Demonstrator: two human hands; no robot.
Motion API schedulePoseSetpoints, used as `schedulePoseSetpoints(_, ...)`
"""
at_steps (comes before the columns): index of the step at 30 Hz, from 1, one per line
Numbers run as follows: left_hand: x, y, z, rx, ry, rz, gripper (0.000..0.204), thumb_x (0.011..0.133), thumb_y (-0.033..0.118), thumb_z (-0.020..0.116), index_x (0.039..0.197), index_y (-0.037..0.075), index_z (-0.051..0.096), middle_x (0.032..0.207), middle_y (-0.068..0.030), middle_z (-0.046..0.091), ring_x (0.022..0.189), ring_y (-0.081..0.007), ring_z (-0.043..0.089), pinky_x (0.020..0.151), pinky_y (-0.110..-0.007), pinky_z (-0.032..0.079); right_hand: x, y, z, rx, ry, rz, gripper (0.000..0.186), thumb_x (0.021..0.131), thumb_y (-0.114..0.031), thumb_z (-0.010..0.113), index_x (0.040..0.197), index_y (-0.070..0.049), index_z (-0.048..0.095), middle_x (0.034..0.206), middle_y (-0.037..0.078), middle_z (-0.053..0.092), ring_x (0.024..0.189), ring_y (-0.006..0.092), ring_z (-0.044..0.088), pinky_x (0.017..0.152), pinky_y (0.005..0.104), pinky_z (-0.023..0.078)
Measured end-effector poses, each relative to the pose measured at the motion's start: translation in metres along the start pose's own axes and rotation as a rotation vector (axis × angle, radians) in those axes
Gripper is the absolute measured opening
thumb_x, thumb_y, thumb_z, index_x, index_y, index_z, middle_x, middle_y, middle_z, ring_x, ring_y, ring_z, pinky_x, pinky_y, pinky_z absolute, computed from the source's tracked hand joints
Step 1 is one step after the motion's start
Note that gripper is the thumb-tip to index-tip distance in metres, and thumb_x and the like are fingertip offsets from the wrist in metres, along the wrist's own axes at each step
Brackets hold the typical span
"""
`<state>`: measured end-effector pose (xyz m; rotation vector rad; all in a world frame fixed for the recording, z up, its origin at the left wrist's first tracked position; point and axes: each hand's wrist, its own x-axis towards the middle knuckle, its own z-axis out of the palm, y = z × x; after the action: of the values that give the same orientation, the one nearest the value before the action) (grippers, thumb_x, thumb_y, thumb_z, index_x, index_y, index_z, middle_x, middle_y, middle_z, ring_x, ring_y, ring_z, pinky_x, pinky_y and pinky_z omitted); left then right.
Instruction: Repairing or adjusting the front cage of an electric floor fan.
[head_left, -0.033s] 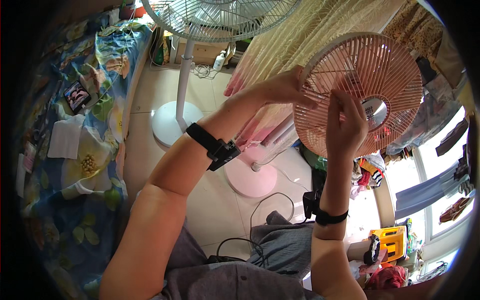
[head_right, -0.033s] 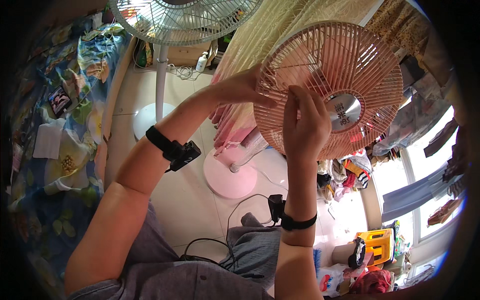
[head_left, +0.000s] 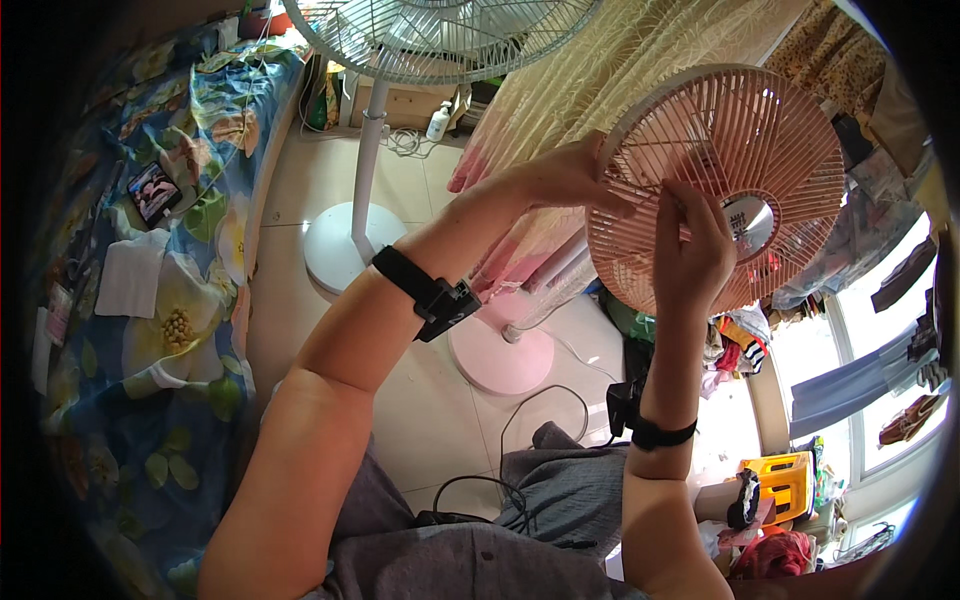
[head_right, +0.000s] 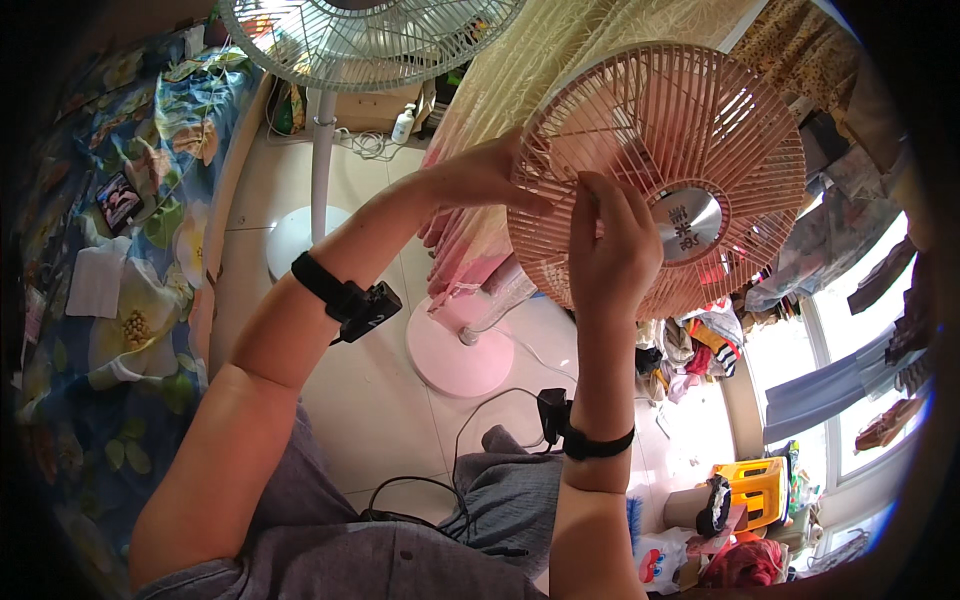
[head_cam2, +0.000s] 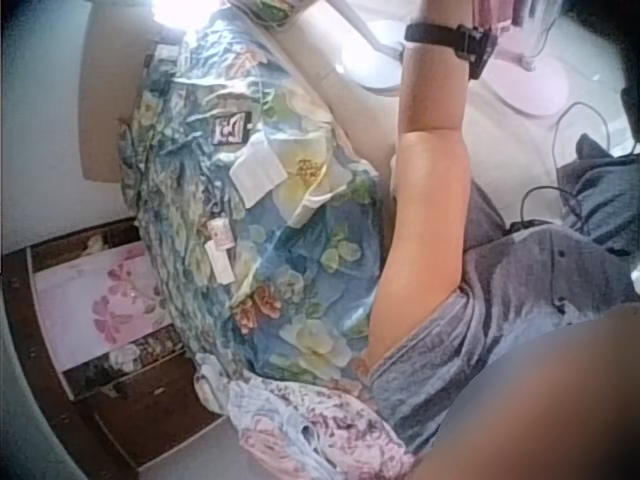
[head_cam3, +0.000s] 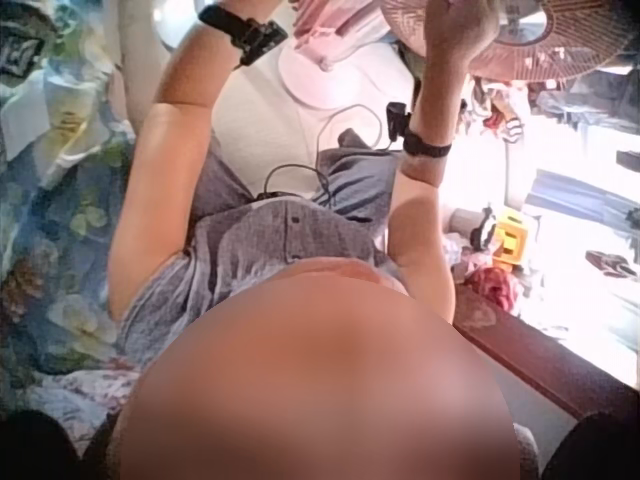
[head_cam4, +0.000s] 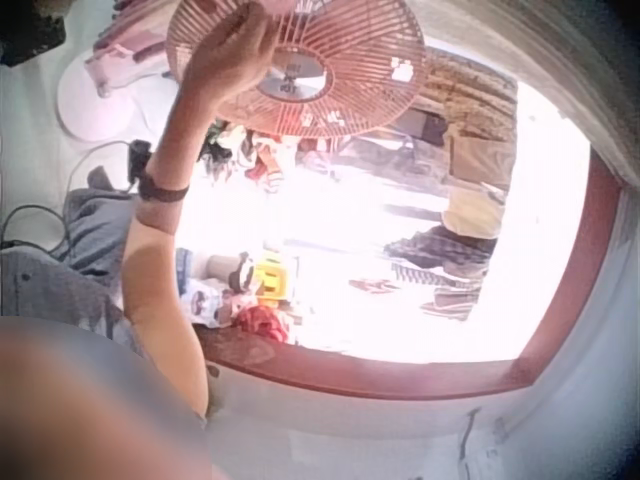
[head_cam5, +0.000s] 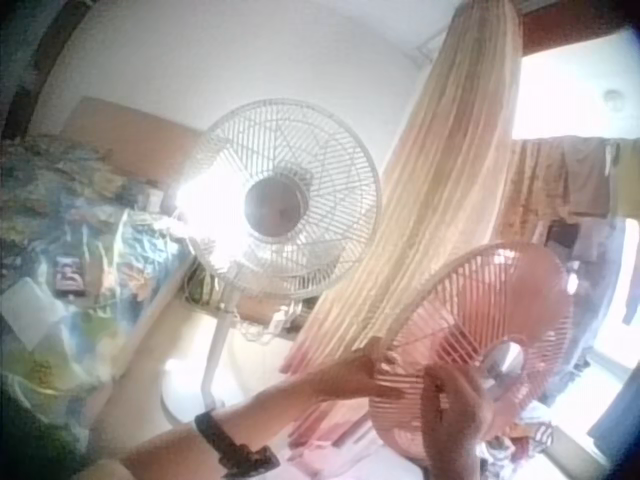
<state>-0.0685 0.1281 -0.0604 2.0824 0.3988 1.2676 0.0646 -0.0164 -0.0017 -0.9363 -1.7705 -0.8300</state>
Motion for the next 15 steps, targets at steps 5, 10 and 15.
schedulePoseSetpoints(5,-0.0019,-0.0024,-0.0009,-0.026,-0.008,-0.003,0.104,0.06,0.051,0.084,0.139,0.0,0.039,0.119,-0.0229,0.05,0.111,-0.035,0.053,0.095,-0.039,0.042,-0.0005,0.003,-0.0047,-0.073,-0.085,0.056,0.006,0.085,-0.007,0.066,0.091,-0.005,0.068,0.085,0.009,0.068,0.071,0.0229,0.066,0.06,0.0334,0.05)
schedulePoseSetpoints(10,0.0004,-0.002,-0.0016,-0.056,-0.03,-0.012,0.098,0.061,0.051,0.084,0.134,-0.001,0.045,0.114,-0.0204,0.051,0.108,-0.0327,0.054,0.094,-0.037,0.042,0.0007,-0.0013,-0.0031,-0.18,-0.063,-0.056,0.008,0.086,-0.011,0.067,0.093,-0.008,0.066,0.082,0.007,0.065,0.068,0.0254,0.064,0.057,0.0352,0.049)
schedulePoseSetpoints(15,-0.0026,-0.0011,-0.0004,-0.082,-0.009,-0.02,0.095,0.062,0.05,0.084,0.133,0.0,0.047,0.111,-0.0189,0.051,0.105,-0.0297,0.055,0.091,-0.036,0.043,0.0021,-0.0024,-0.0019,-0.298,-0.052,-0.058,0.007,0.087,-0.016,0.066,0.089,-0.01,0.064,0.079,0.006,0.061,0.065,0.0266,0.062,0.056,0.0379,0.048)
